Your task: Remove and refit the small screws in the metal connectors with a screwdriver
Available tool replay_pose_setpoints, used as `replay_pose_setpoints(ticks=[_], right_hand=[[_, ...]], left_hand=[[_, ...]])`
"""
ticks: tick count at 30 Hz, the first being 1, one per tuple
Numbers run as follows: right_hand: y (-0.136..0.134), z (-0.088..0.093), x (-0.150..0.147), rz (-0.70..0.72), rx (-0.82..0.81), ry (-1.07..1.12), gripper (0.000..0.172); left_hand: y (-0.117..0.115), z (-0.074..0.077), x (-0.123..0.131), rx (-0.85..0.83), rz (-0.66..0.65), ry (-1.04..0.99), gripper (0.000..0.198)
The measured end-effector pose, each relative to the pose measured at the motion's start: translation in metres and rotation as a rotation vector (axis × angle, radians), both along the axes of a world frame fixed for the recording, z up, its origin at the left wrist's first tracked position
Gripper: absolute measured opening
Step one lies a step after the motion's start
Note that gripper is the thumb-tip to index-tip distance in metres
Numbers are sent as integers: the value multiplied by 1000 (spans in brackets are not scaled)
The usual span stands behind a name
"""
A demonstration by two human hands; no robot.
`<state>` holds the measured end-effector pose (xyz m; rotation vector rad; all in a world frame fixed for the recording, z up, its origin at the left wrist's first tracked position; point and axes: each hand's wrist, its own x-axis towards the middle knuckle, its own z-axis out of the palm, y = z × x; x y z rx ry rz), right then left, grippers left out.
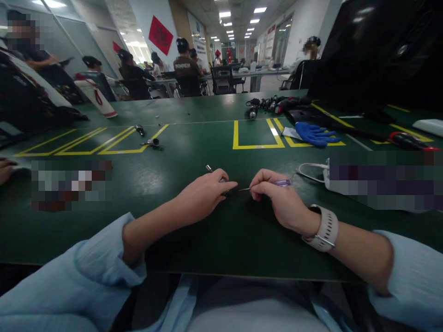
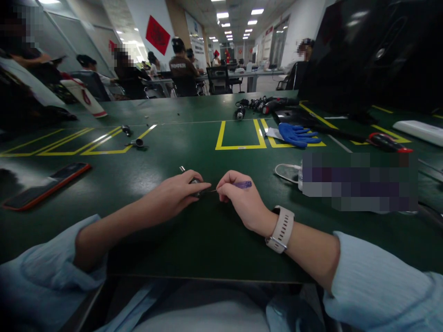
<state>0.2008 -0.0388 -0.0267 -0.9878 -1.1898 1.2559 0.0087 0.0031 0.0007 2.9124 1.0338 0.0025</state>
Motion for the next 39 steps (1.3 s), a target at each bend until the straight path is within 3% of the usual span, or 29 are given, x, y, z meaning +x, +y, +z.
replay_pose_setpoints(ticks=[11, 18, 25, 29, 32, 39], right_hand=[[-1, -2, -2, 89, -14, -123, 10], [-1, -2, -2, 102, -8, -240, 9], [-3, 10, -2, 83, 55, -459, 11], [-3, 20, 2, 43, 45, -620, 15], [-1, 18, 2, 52, 46, -567, 14], [-6, 7, 2, -27, 182, -343, 10]], left_hand=[[-5, -1, -1, 186, -41, 110, 43], [5, 5, -4, 122, 16, 14, 44], [17, 12, -13, -82, 174, -425, 38], [12, 15, -8, -471, 315, -805, 45], [5, 18, -3, -688, 402, -996, 48], [0, 17, 1, -706, 514, -1130, 43]])
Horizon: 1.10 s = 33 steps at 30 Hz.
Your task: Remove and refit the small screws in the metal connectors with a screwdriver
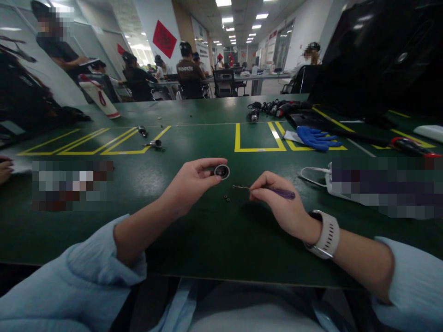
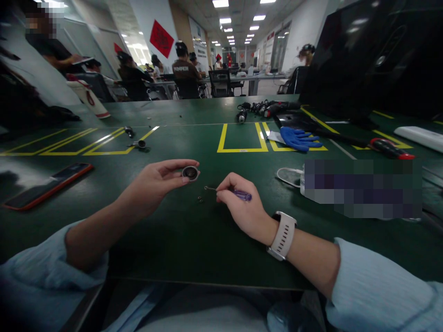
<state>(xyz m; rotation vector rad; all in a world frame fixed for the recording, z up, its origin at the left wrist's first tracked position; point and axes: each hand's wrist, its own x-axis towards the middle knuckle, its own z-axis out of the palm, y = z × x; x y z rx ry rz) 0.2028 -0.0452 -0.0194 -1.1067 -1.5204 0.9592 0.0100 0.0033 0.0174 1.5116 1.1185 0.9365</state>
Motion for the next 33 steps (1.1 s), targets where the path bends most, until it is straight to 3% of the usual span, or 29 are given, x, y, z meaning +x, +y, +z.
replay_pose_setpoints(ticks=[4, 10, 33], right_hand=[[-9, -1, 1, 26, 277, 3, 6], [-13, -2, -5, 100, 524, -246, 11], [-16, 0, -11, 134, 568, -435, 12]], left_hand=[[-2, 0, 3, -3, 13, 22, 42], [-10, 1, 8, 68, 10, 80, 38], [-10, -8, 11, 182, 57, 178, 25]])
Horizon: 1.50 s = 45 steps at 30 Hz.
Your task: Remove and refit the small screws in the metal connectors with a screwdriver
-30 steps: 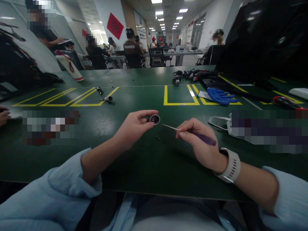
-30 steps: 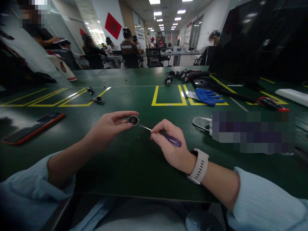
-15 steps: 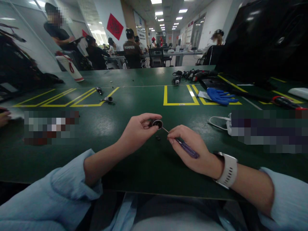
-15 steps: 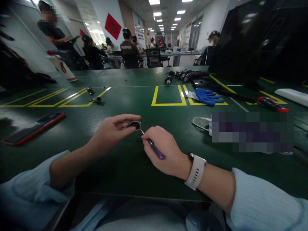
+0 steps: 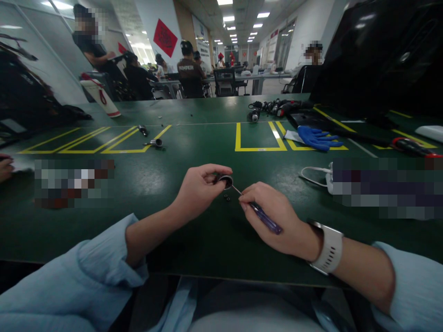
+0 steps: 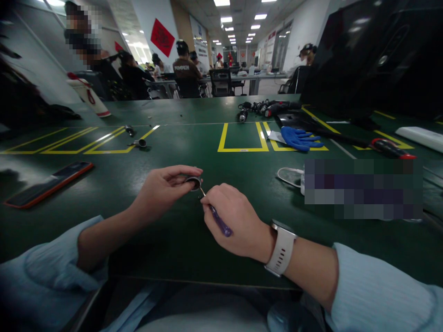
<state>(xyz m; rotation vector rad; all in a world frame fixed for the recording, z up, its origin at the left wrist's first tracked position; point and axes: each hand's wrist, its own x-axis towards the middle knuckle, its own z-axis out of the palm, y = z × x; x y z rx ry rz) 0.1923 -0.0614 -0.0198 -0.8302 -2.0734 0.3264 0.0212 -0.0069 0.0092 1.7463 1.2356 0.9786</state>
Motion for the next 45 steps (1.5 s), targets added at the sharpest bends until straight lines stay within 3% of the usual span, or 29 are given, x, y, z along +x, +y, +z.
replay_pose_setpoints(ticks=[6, 8, 12, 15, 27, 33, 40, 45], right_hand=[[0, 1, 0, -11, -68, 144, 10], [1, 3, 2, -40, -201, 272, 9], [10, 3, 4, -18, -618, 406, 11], [16, 1, 4, 3, -736, 422, 10], [20, -2, 2, -35, -681, 293, 8], [21, 7, 9, -24, -714, 232, 16], [22, 7, 6, -26, -804, 361, 13], [18, -1, 7, 22, -671, 509, 9]], left_hand=[[4, -3, -2, -13, -3, -17, 22], [8, -4, -4, -11, 27, -10, 22], [14, -3, -7, -50, 73, -49, 29], [15, -2, -9, -70, 80, -107, 32], [10, 2, -6, -104, 69, -144, 32], [12, 1, -6, -118, 63, -139, 33], [11, 1, -6, -139, 68, -158, 37], [12, 2, -6, -147, 71, -181, 35]])
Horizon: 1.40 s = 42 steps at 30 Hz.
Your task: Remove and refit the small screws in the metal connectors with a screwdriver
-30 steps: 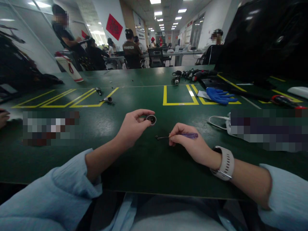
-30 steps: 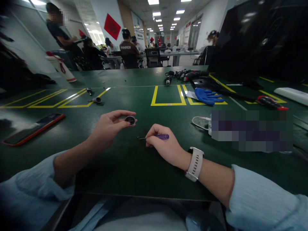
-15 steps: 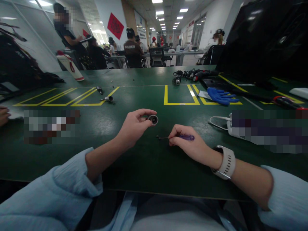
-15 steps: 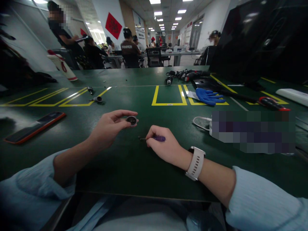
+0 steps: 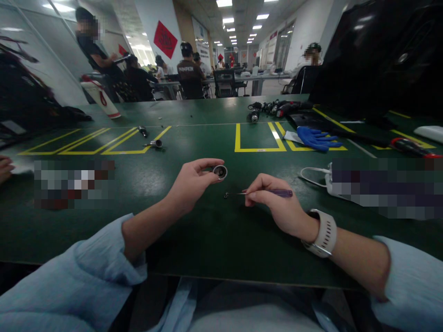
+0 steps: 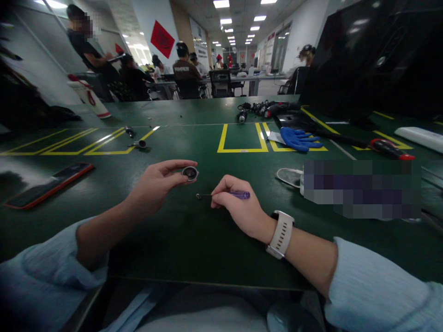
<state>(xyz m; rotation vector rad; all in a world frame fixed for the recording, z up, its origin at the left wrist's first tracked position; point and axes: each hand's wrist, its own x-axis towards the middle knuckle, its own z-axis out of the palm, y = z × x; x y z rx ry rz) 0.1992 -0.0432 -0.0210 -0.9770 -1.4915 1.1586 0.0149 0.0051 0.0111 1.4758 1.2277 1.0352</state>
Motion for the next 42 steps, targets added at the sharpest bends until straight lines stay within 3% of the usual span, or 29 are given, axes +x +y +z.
replay_pose_setpoints(ticks=[4, 8, 32, 37, 42], right_hand=[[-4, -2, 3, -76, 234, -35, 4], [-7, -1, 0, -64, 379, -167, 4], [-8, -3, -6, -74, 558, -327, 12], [-9, -1, -5, -85, 493, -240, 8], [-2, 0, -1, -26, 71, -32, 6]], left_hand=[[-2, 0, 1, -19, -9, 8, 34], [-6, -1, 3, -49, -57, 6, 35], [-9, -2, 6, 33, -83, 130, 24], [-6, -3, 5, 40, -78, 119, 22], [4, -3, -1, 23, -9, 28, 25]])
